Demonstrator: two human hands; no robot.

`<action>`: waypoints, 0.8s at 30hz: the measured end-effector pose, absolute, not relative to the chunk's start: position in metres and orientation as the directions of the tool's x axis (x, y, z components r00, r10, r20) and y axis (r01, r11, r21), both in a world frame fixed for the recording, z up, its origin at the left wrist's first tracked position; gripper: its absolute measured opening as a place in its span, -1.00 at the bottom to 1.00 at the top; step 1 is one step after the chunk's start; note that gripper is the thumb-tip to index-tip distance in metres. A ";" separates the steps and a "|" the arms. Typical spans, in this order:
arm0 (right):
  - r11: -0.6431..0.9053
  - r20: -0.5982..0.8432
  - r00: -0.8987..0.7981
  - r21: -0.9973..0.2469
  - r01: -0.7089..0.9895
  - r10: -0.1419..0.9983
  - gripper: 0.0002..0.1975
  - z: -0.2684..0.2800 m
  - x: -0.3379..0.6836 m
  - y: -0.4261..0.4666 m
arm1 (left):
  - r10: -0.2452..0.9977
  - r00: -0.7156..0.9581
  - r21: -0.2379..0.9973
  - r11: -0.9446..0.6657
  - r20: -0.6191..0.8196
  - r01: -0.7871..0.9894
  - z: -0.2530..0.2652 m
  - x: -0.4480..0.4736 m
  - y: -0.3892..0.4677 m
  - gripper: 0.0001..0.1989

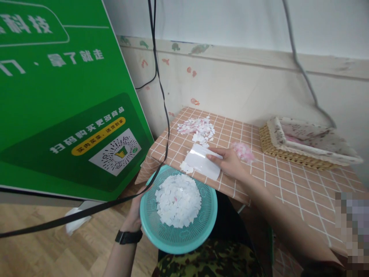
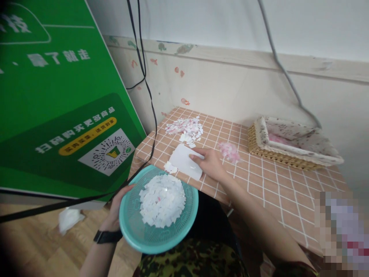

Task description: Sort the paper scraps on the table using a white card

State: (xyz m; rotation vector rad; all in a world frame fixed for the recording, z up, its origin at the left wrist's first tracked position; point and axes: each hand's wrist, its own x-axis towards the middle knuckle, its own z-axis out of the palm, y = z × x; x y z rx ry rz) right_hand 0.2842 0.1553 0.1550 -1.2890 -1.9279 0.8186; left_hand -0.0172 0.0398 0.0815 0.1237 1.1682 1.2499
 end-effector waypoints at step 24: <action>0.307 0.112 -0.401 -0.831 0.464 0.909 -0.66 0.157 0.280 0.150 | 0.758 -0.056 0.578 0.445 -0.650 -0.684 0.080 -0.016 0.039 -0.88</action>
